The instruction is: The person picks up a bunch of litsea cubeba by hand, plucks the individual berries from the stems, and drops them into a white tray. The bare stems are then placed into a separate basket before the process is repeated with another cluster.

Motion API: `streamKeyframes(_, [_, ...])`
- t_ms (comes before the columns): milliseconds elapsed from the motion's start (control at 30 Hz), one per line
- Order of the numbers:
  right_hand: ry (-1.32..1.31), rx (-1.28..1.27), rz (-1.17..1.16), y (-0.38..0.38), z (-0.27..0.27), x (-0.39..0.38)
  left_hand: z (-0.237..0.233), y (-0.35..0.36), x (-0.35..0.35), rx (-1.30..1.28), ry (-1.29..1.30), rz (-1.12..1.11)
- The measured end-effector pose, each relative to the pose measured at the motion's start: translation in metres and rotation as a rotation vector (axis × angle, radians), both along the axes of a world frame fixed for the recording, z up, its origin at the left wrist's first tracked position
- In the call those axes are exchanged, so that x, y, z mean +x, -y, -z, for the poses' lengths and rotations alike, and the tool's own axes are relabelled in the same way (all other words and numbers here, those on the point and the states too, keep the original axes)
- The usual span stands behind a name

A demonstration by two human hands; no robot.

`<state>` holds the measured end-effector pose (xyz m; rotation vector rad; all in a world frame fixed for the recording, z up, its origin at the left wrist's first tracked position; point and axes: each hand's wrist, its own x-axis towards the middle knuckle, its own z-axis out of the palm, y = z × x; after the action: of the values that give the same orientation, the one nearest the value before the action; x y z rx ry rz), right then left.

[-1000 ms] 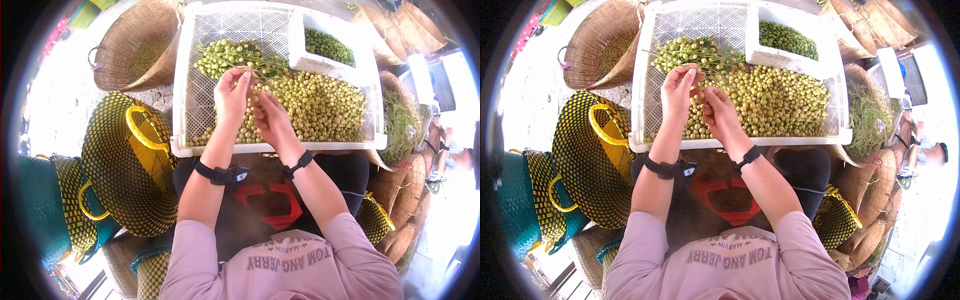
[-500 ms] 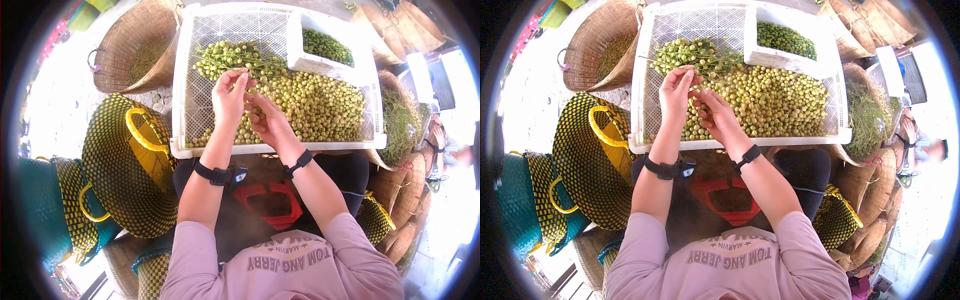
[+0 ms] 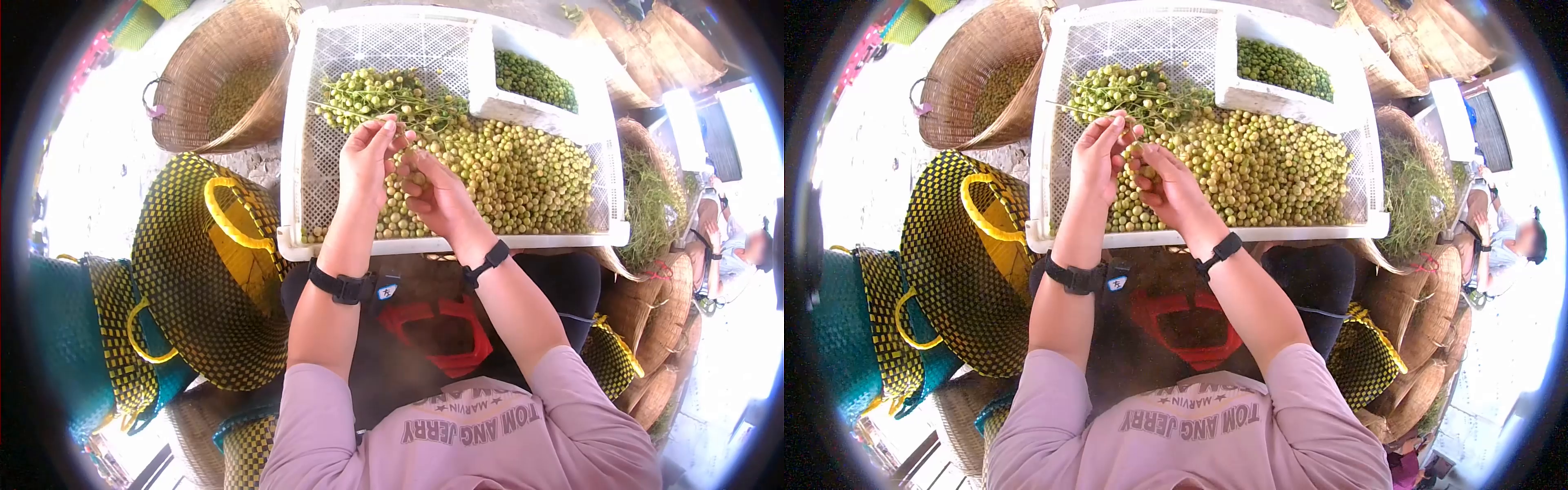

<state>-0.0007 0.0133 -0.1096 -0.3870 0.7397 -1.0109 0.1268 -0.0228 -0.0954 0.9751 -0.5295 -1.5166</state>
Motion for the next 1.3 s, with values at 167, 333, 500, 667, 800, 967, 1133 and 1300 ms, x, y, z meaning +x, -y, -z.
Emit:
streamKeyframes(167, [-0.099,-0.013,-0.007,-0.006,0.007,-0.003,0.005,0.006,0.011,-0.044,-0.163,-0.051])
streamKeyframes(333, [-0.987,-0.613,0.203,0.012,0.034,-0.01,0.005,0.009,0.025,0.008,-0.309,-0.062])
streamKeyframes(500, [-0.684,-0.43,0.146,0.011,-0.006,-0.006,-0.001,0.006,0.022,0.057,-0.304,0.051])
streamKeyframes(667, [-0.221,-0.352,0.153,0.003,-0.014,-0.006,-0.004,0.001,0.018,0.075,-0.22,0.148])
streamKeyframes(800, [-0.276,-0.328,0.266,0.001,-0.006,-0.013,-0.006,0.002,0.019,-0.005,-0.118,0.058])
streamKeyframes(967, [-0.662,-0.397,0.279,0.003,-0.003,-0.03,-0.004,0.004,0.025,-0.027,-0.055,-0.007])
streamKeyframes(1133, [-0.502,-0.271,0.079,0.003,-0.028,-0.037,-0.006,0.0,0.022,-0.07,0.02,0.156])
streamKeyframes(1300, [-0.479,-0.287,0.094,0.0,-0.03,-0.034,-0.011,-0.003,0.02,-0.09,0.09,0.239])
